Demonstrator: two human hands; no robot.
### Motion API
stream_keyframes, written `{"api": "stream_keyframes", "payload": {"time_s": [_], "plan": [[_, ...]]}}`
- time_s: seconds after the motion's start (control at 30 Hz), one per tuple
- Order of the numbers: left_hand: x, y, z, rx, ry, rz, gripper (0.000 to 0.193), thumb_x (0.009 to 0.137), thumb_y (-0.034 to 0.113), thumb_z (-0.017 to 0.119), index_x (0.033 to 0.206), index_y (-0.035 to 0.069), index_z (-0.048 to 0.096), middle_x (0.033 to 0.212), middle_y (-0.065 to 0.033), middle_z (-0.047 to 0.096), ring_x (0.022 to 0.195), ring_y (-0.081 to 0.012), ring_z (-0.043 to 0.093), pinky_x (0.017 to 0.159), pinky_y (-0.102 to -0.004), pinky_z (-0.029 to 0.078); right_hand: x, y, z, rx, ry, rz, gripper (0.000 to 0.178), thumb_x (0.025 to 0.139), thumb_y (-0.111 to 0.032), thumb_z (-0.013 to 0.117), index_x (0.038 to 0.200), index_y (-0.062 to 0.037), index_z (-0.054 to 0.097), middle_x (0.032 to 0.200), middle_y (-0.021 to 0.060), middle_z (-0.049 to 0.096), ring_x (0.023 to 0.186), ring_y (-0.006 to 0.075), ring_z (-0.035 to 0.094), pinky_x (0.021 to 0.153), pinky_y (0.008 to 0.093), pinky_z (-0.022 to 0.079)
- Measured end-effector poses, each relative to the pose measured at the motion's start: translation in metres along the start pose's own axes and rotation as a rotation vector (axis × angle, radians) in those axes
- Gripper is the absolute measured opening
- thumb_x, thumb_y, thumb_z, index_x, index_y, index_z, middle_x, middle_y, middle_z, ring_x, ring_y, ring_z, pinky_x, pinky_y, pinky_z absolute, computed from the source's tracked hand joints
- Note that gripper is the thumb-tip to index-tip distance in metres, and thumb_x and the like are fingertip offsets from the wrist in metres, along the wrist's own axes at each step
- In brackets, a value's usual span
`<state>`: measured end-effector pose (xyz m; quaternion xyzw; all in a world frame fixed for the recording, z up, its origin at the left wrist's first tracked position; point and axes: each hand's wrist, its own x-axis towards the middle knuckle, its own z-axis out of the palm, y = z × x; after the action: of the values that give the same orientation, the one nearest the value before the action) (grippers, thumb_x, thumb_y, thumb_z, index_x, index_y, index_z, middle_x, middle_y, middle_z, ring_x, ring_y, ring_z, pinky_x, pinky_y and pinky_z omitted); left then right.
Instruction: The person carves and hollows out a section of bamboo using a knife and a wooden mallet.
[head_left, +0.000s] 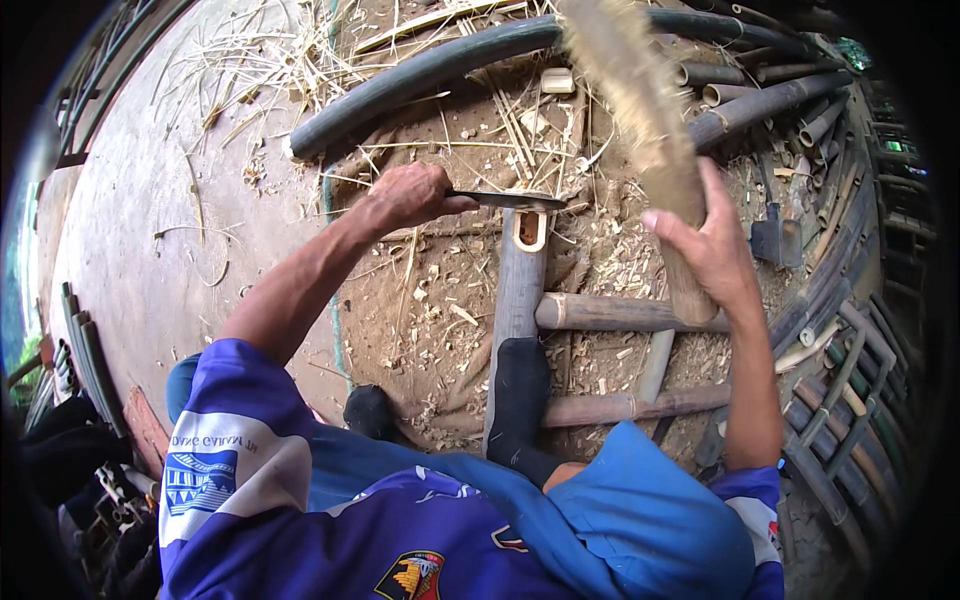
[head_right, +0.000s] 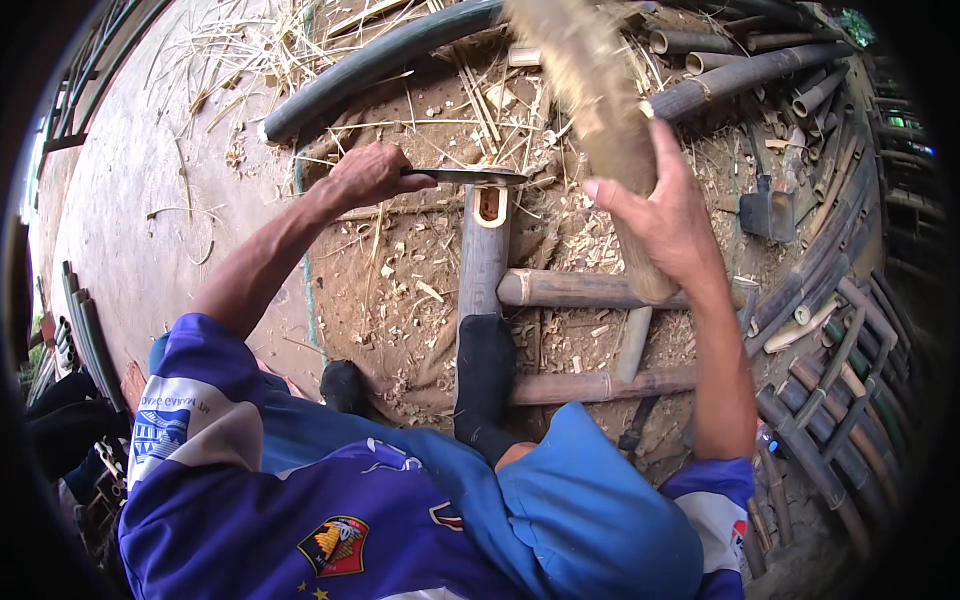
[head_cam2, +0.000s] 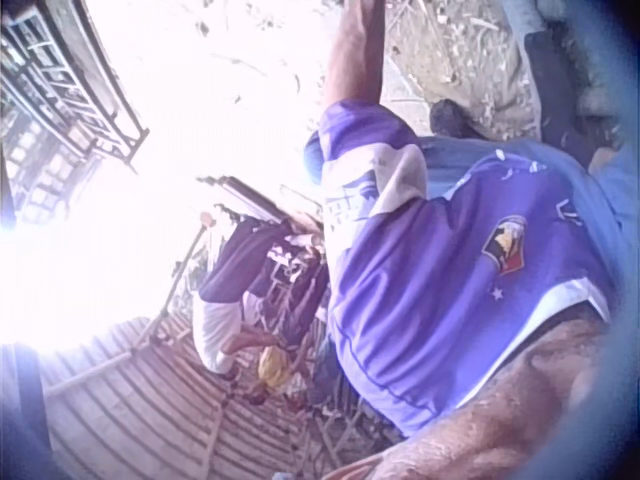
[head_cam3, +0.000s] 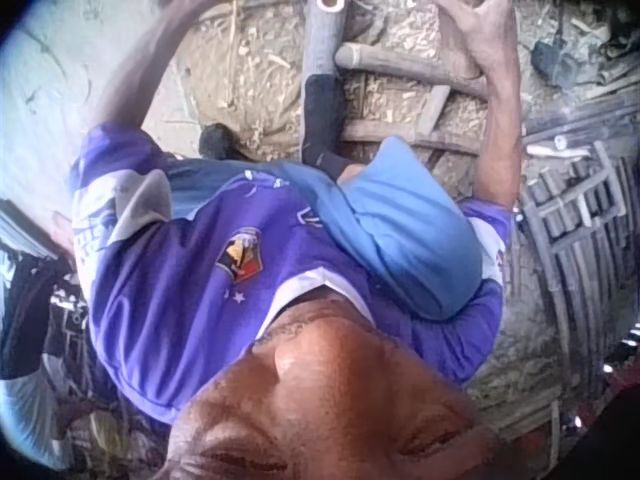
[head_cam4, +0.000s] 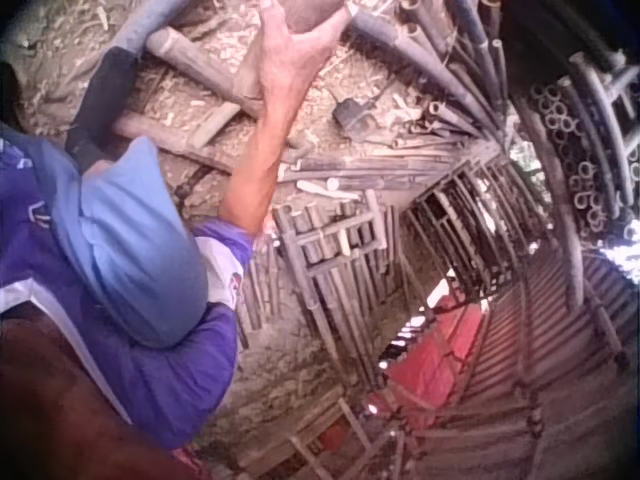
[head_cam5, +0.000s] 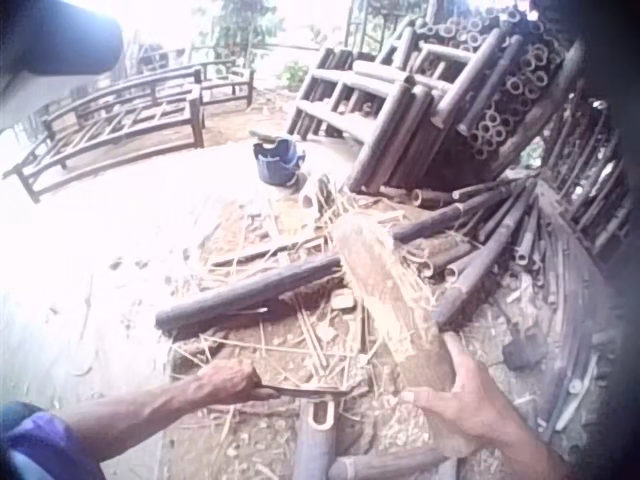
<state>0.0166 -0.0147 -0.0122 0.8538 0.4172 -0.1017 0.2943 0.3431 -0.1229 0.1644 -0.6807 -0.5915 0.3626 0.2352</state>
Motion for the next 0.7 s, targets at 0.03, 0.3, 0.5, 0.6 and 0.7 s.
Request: {"api": "stream_keyframes", "payload": {"time_s": [0.03, 0.3, 0.5, 0.6, 0.7], "plan": [[0.003, 0.002, 0.000, -0.007, 0.009, 0.015, 0.064, 0.089, 0.066, 0.063, 0.080, 0.004, 0.076, 0.055, -0.0154, 0.060, 0.053, -0.0303, 0.064, 0.051, -0.0451, 0.047, -0.003, 0.006, 0.013, 0.073, 0.101, -0.008, 0.068, 0.082, -0.025, 0.073, 0.135, 0.0058, 0.044, 0.127, 0.0253, 0.056, 0.111, 0.0349, 0.063, 0.092, 0.0473, 0.058], [0.017, -0.007, 0.004, -0.008, -0.027, 0.109, 0.066, 0.089, 0.064, 0.065, 0.070, 0.001, 0.071, 0.053, -0.0143, 0.056, 0.048, -0.0288, 0.059, 0.048, -0.0452, 0.045, 0.017, 0.026, 0.012, -0.149, -0.314, 0.365, 0.080, 0.073, -0.024, 0.079, 0.137, 0.0073, 0.043, 0.121, 0.0246, 0.060, 0.097, 0.0320, 0.069, 0.085, 0.0431, 0.061], [0.014, -0.009, 0.011, -0.016, -0.055, 0.097, 0.073, 0.089, 0.069, 0.060, 0.065, 0.001, 0.066, 0.055, -0.0163, 0.058, 0.053, -0.0335, 0.061, 0.052, -0.0455, 0.048, 0.001, 0.022, 0.058, 0.418, 0.495, 0.019, 0.070, 0.082, -0.024, 0.074, 0.133, 0.0097, 0.040, 0.114, 0.0270, 0.059, 0.093, 0.0299, 0.068, 0.080, 0.0444, 0.063], [0.025, -0.003, 0.004, 0.065, -0.140, 0.092, 0.071, 0.088, 0.070, 0.061, 0.062, 0.004, 0.067, 0.055, -0.0122, 0.059, 0.053, -0.0280, 0.062, 0.050, -0.0439, 0.048, -0.039, 0.059, 0.096, -0.029, -0.185, 0.514, 0.065, 0.080, -0.014, 0.071, 0.133, 0.0066, 0.040, 0.119, 0.0263, 0.058, 0.101, 0.0319, 0.068, 0.081, 0.0470, 0.062], [0.032, -0.026, 0.003, -0.130, -0.322, 0.103, 0.068, 0.089, 0.070, 0.061, 0.073, 0.005, 0.075, 0.058, -0.0104, 0.064, 0.051, -0.0219, 0.063, 0.049, -0.0451, 0.049, -0.024, 0.052, 0.061, 0.155, -0.186, 0.495, 0.068, 0.078, -0.017, 0.073, 0.134, 0.0050, 0.041, 0.119, 0.0249, 0.059, 0.103, 0.0307, 0.068, 0.084, 0.0477, 0.061]]}}
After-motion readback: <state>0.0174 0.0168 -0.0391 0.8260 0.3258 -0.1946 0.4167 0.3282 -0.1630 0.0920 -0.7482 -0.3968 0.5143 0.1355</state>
